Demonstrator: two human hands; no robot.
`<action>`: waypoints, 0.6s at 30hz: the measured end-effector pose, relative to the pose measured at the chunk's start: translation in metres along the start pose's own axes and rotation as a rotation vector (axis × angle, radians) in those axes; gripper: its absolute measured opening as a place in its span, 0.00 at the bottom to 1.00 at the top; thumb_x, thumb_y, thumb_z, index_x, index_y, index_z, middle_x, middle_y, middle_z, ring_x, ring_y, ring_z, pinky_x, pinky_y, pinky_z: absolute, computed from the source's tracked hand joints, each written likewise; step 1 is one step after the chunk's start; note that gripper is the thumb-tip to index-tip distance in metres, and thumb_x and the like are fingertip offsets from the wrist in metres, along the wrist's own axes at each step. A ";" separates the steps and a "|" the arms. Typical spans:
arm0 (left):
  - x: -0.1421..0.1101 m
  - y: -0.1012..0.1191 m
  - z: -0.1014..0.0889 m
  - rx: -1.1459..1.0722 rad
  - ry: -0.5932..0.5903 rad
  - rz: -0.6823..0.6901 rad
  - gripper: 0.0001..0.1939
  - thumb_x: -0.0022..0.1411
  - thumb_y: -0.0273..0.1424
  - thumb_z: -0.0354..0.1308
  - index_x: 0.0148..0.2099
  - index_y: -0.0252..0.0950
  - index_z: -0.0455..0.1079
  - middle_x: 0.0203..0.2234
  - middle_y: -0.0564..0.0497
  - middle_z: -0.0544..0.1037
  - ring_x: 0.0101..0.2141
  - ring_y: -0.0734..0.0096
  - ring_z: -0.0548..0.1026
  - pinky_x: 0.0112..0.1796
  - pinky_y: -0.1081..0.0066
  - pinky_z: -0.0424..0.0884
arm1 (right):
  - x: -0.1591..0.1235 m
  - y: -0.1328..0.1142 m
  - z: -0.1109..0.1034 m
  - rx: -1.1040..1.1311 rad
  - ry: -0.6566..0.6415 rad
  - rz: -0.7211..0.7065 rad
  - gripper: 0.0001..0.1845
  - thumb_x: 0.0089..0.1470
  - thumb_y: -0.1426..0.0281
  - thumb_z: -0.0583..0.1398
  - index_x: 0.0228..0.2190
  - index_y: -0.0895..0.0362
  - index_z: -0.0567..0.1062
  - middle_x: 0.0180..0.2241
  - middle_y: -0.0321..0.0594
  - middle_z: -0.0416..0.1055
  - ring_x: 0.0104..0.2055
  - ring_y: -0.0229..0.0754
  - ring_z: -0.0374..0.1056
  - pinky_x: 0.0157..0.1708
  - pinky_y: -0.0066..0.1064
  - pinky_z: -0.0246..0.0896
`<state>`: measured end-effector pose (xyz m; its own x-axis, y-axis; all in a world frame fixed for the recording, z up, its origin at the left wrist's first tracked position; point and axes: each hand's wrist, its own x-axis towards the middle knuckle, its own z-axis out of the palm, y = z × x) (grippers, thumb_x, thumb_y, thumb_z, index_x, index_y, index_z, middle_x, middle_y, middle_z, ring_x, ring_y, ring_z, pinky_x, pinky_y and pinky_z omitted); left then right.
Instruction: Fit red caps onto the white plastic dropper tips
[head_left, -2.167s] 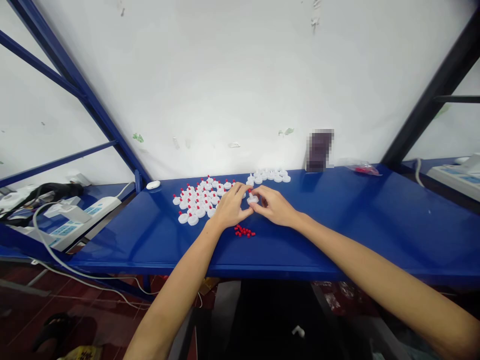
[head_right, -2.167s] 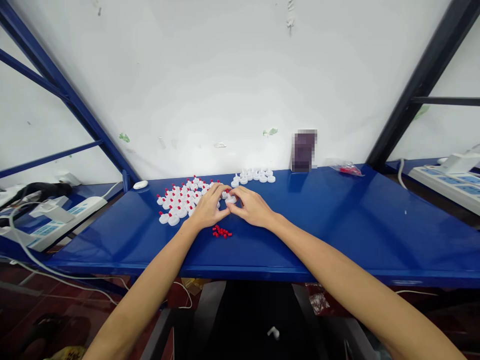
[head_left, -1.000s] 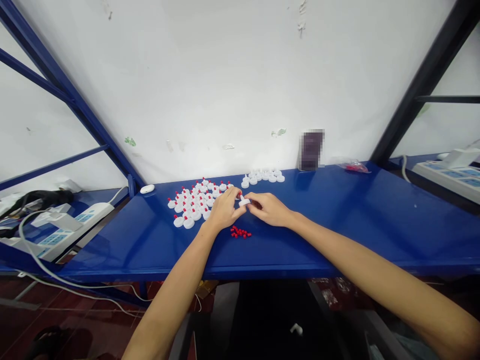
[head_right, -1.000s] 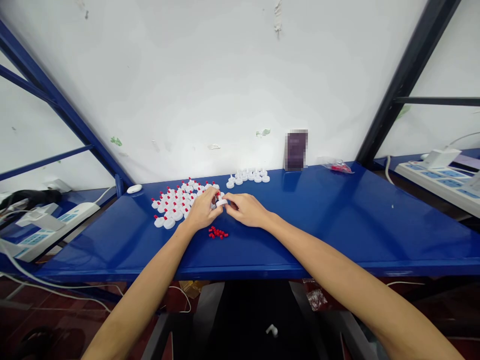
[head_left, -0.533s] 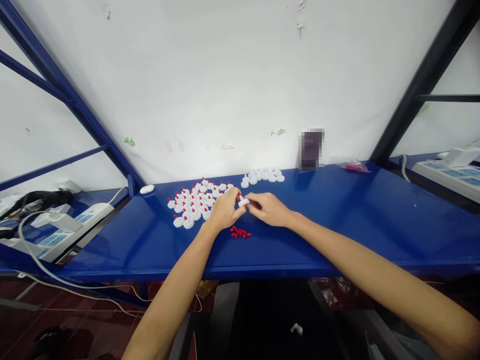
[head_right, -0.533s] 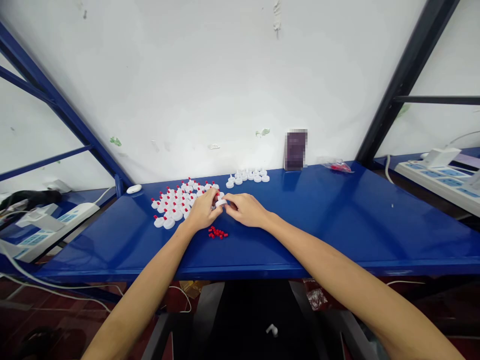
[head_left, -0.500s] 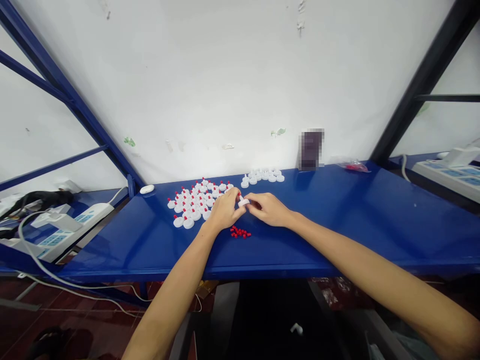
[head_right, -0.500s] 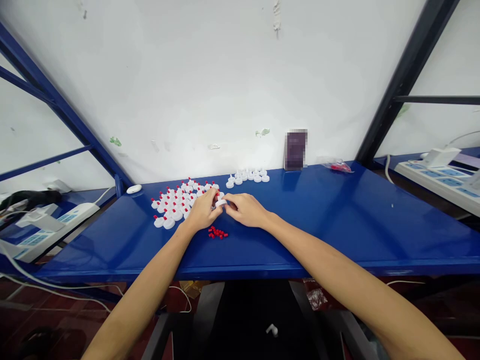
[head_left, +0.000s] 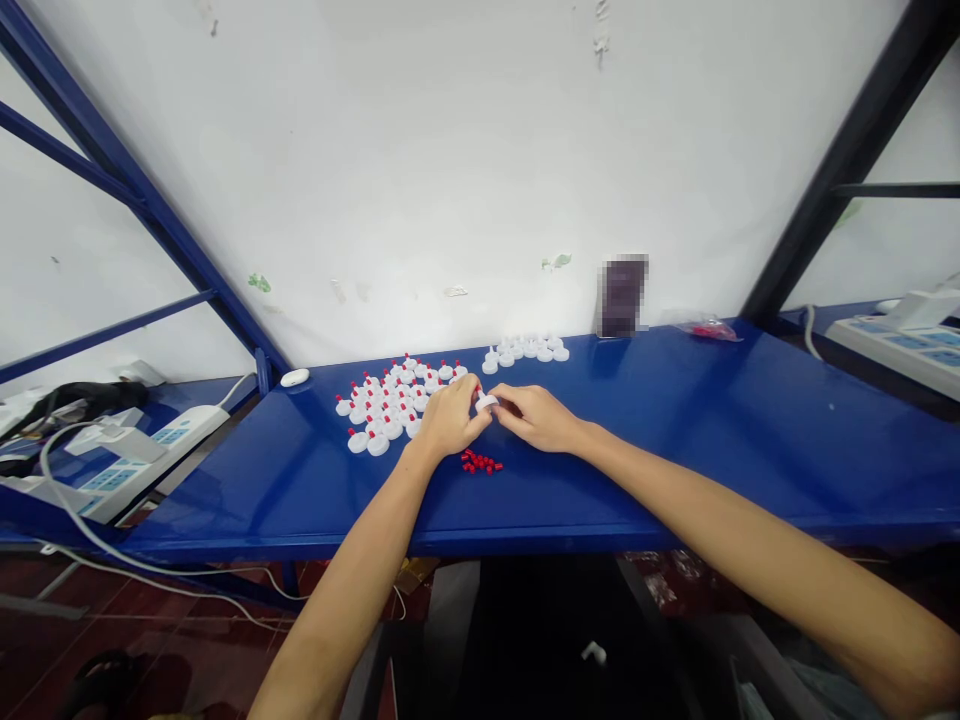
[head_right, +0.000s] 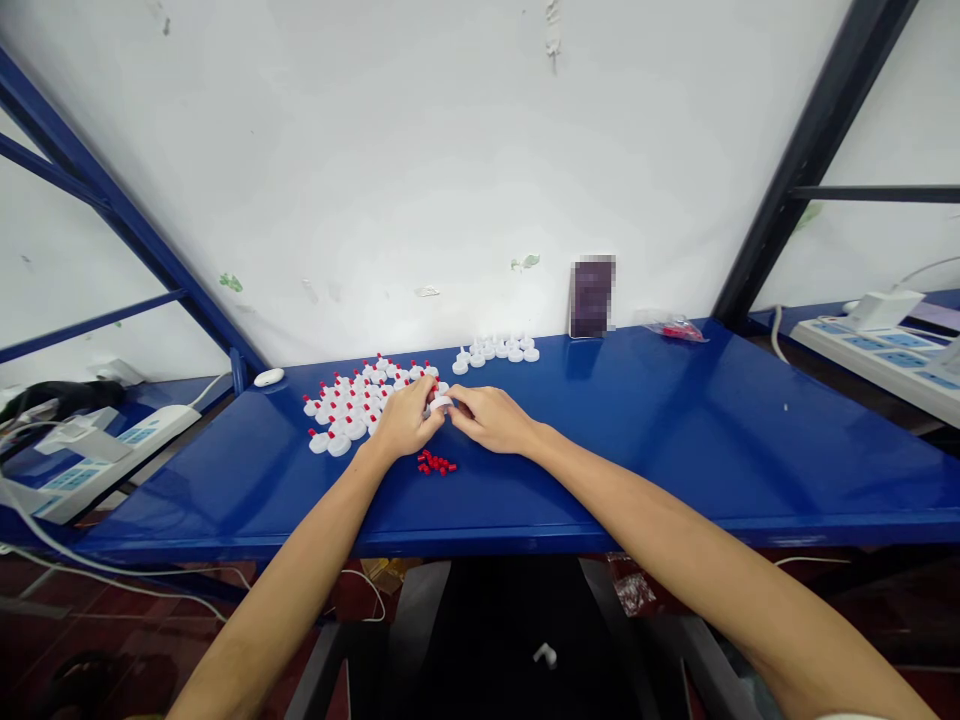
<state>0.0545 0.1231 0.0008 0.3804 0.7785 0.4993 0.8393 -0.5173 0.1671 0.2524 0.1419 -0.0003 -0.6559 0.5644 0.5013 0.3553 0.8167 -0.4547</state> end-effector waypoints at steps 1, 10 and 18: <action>0.000 0.000 0.001 0.002 -0.002 0.000 0.09 0.63 0.39 0.47 0.37 0.39 0.55 0.29 0.51 0.69 0.28 0.63 0.67 0.30 0.65 0.60 | 0.000 0.000 0.000 -0.006 -0.004 0.007 0.07 0.62 0.69 0.54 0.38 0.56 0.71 0.26 0.34 0.68 0.26 0.37 0.61 0.29 0.27 0.50; -0.001 -0.005 0.001 -0.058 0.007 -0.009 0.08 0.64 0.36 0.49 0.42 0.38 0.61 0.30 0.50 0.72 0.29 0.64 0.69 0.32 0.66 0.64 | 0.000 0.001 0.000 -0.052 -0.053 0.021 0.10 0.66 0.67 0.50 0.43 0.56 0.68 0.29 0.38 0.71 0.28 0.39 0.65 0.32 0.28 0.52; 0.000 -0.004 0.001 -0.159 0.039 0.007 0.13 0.66 0.32 0.48 0.52 0.36 0.63 0.40 0.47 0.75 0.36 0.66 0.72 0.38 0.67 0.66 | 0.001 0.002 0.000 -0.060 -0.056 0.020 0.11 0.68 0.65 0.49 0.45 0.56 0.66 0.31 0.38 0.71 0.29 0.41 0.66 0.32 0.28 0.52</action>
<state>0.0516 0.1249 -0.0005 0.3677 0.7622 0.5328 0.7638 -0.5743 0.2945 0.2526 0.1444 -0.0002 -0.6837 0.5747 0.4498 0.4071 0.8118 -0.4186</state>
